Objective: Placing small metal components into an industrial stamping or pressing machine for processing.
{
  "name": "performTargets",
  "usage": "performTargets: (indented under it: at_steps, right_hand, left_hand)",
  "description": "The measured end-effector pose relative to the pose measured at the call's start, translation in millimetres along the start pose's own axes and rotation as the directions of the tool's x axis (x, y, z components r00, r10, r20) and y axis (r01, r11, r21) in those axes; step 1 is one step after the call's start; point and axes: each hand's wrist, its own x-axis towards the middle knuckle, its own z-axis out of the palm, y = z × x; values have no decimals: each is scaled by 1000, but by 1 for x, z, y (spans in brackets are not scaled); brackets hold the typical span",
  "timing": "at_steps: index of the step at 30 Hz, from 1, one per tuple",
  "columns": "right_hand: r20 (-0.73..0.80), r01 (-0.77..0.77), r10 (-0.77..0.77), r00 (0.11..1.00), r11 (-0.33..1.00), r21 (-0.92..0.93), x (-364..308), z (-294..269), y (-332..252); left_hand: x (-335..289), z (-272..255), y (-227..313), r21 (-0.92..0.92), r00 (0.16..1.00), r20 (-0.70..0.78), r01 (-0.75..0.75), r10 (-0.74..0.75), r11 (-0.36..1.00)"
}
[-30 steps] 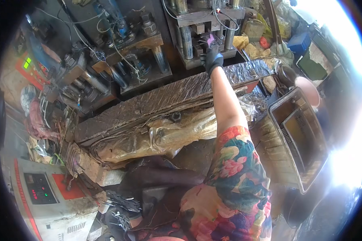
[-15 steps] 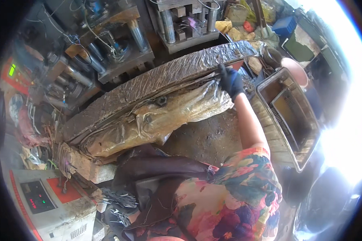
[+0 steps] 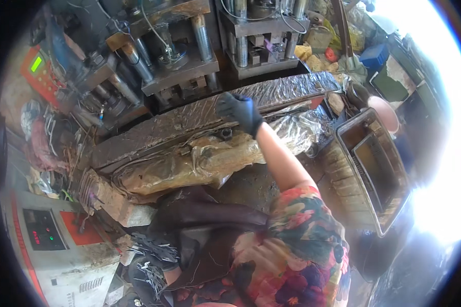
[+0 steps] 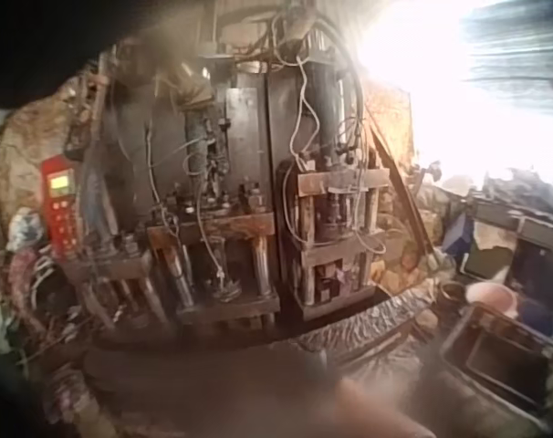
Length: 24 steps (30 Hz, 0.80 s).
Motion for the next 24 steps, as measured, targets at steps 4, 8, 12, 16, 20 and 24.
performTargets:
  at_steps: [4, 8, 12, 16, 20, 24]
  right_hand:
    - [64, -178, 167, 984, 954, 242, 60, 61, 10]
    - [81, -304, 296, 952, 875, 376, 100, 98, 26]
    - [58, -247, 244, 968, 885, 395, 122, 116, 31]
    - [100, -210, 184, 978, 867, 453, 140, 125, 23]
    - [59, -188, 183, 981, 850, 493, 154, 130, 21]
    - [64, -144, 129, 990, 842, 521, 171, 133, 17]
  left_hand:
    - [0, 14, -1, 28, 1000, 18, -13, 12, 1000]
    - [-2, 26, 1, 42, 999, 20, -46, 45, 998]
    - [-3, 26, 2, 198, 987, -147, -42, 72, 979]
    - [-6, 15, 7, 117, 989, -140, -32, 49, 993]
    - [-12, 1, 14, 100, 983, -178, -31, 49, 994]
    - [-15, -5, 16, 125, 979, -199, -24, 49, 992]
